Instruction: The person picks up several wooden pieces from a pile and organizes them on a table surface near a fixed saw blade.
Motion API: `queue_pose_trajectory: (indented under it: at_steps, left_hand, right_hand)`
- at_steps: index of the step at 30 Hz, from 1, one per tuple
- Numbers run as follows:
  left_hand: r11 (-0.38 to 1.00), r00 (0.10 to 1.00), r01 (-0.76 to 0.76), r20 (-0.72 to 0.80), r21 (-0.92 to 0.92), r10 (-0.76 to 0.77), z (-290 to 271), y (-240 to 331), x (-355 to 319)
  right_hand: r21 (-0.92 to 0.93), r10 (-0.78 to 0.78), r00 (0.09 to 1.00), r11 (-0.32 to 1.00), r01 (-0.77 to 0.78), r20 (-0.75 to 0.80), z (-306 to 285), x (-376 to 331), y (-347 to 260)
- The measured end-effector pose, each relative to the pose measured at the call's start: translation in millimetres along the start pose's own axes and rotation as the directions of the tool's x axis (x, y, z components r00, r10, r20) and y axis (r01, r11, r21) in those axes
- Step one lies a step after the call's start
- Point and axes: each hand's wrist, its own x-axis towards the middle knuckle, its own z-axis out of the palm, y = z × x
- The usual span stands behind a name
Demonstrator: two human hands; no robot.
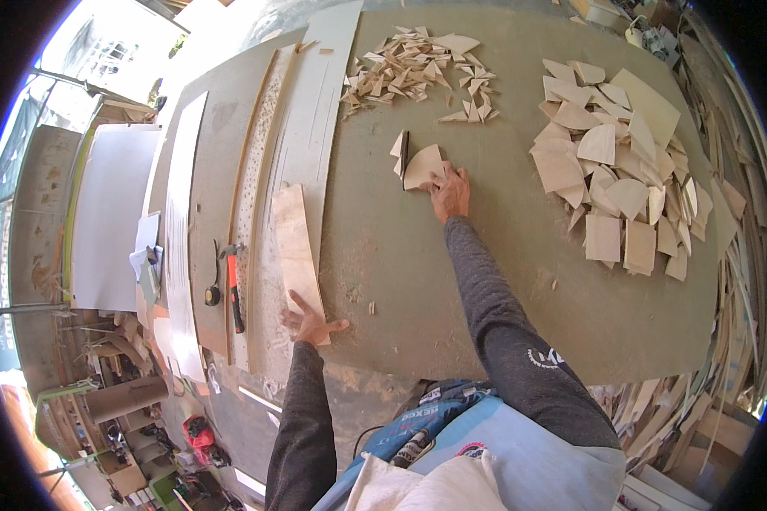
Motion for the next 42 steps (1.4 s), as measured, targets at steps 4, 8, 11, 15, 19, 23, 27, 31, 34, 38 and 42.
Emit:
queue_pose_trajectory:
  at_steps: [4, 8, 11, 15, 19, 23, 27, 31, 34, 38, 42]
  left_hand:
    - [1.000, 1.000, -0.003, -0.021, 0.012, 0.004, 2, -1, 2]
    - [1.000, 1.000, 0.009, -0.001, -0.008, -0.009, -3, 3, -2]
    - [1.000, 1.000, 0.020, 0.004, -0.015, -0.020, -3, 2, 0]
    - [1.000, 1.000, 0.016, 0.010, 0.008, -0.016, -2, 1, 2]
    - [0.999, 1.000, 0.026, 0.003, 0.020, -0.026, -3, 5, -1]
    - [1.000, 1.000, 0.001, -0.004, -0.028, -0.001, 1, -1, 4]
    - [1.000, 1.000, 0.017, 0.002, 0.016, -0.017, 0, 2, 3]
    - [1.000, 1.000, 0.005, -0.024, 0.029, -0.004, 3, -3, 7]
    - [1.000, 0.999, 0.024, -0.027, 0.009, -0.023, 2, -9, 5]
    - [1.000, 1.000, 0.016, -0.005, 0.001, -0.016, -4, 8, -1]
    - [0.999, 0.999, 0.033, -0.023, -0.033, -0.034, -6, 7, -12]
  right_hand:
    - [-0.044, 0.037, 0.999, 0.998, -0.038, -0.016, 11, 0, 1]
    - [-0.084, 0.033, 0.999, 0.996, -0.031, 0.024, 16, 0, 3]
    - [-0.103, 0.091, 0.994, 0.991, -0.084, 0.067, 18, 1, 1]
    - [-0.155, 0.094, 0.995, 0.984, -0.085, 0.047, 18, 5, -2]
    - [-0.163, 0.121, 0.992, 0.980, -0.113, 0.045, 17, 5, -4]
    - [-0.195, 0.133, 0.989, 0.974, -0.119, 0.063, 14, 6, -8]
    - [-0.200, 0.141, 0.990, 0.970, -0.135, 0.016, 7, 6, -15]
    - [-0.212, 0.174, 0.985, 0.963, -0.168, 0.011, 6, 8, -19]
    - [-0.191, 0.091, 0.993, 0.979, -0.077, 0.069, -3, 8, -28]
    - [-0.225, 0.138, 0.990, 0.965, -0.132, 0.012, 8, 25, 10]
    - [-0.269, 0.054, 0.999, 0.962, -0.053, -0.005, -42, 25, 30]
